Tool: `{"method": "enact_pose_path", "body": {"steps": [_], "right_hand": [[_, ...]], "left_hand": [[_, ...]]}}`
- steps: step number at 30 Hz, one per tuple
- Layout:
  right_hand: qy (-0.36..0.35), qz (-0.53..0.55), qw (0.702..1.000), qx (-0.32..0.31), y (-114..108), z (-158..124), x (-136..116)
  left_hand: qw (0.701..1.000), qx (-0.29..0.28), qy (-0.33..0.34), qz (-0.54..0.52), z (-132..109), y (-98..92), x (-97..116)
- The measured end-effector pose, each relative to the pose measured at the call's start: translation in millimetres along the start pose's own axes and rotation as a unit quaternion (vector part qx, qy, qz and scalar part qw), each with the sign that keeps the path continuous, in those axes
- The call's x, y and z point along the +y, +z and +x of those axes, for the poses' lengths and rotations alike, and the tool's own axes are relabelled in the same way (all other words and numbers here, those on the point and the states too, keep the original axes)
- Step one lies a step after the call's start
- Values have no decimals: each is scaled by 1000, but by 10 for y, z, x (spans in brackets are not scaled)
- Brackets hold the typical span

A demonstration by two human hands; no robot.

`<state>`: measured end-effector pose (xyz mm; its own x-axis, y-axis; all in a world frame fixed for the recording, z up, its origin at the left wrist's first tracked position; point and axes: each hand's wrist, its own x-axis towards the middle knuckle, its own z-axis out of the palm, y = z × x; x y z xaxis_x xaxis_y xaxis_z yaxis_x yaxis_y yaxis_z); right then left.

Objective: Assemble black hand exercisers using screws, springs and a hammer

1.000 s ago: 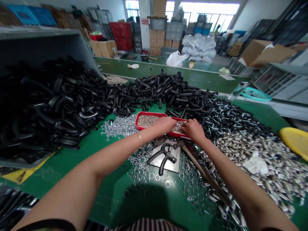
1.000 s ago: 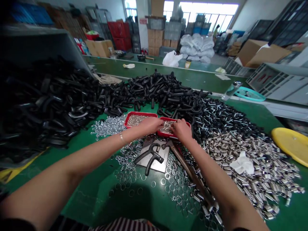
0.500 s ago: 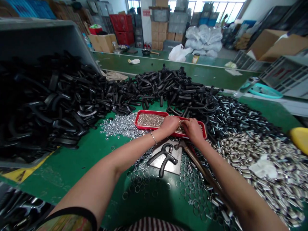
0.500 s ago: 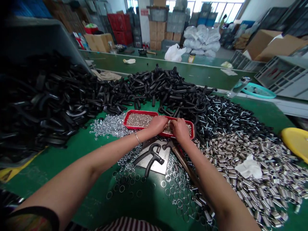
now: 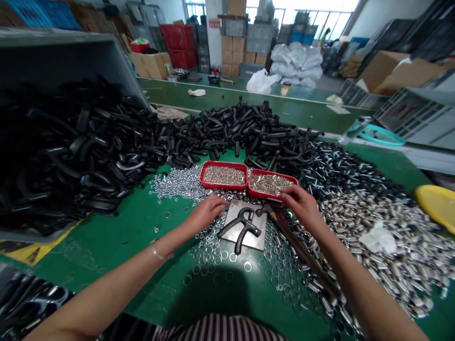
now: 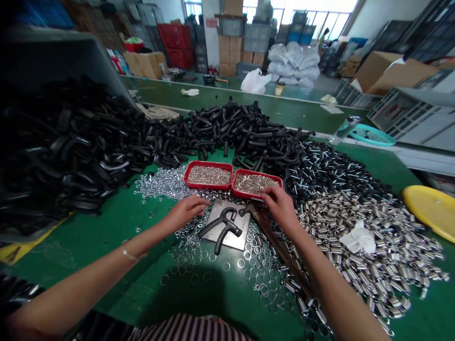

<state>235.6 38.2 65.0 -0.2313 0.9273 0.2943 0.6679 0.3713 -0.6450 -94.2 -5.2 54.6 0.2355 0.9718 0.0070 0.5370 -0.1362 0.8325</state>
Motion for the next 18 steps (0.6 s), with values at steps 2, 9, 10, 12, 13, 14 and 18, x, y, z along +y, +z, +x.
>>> {"method": "enact_pose_path", "body": {"steps": [2,9,10,12,13,14,18], "right_hand": [[-40,-70,989,-122,-45,-328,-95],[-99,-311,901,-286,376,-809,-608],[-94,-294,906,-289,420,-794,-657],[-74,-218,926,-298,451,-742,-696],[-58,-164,938,-299,442,-712,-684],[-37,-105,949,-296,423,-681,-657],[91,119,962,-228,304,-564,-508]], "left_hand": [[997,12,-60,-49,-265,-79,-77],[998,20,57,35,-185,366,159],[996,25,73,53,-128,455,173],[993,32,77,79,-44,587,164],[993,33,73,87,-20,628,149],[993,33,69,95,-7,653,134],[990,43,64,120,-2,673,112]]}}
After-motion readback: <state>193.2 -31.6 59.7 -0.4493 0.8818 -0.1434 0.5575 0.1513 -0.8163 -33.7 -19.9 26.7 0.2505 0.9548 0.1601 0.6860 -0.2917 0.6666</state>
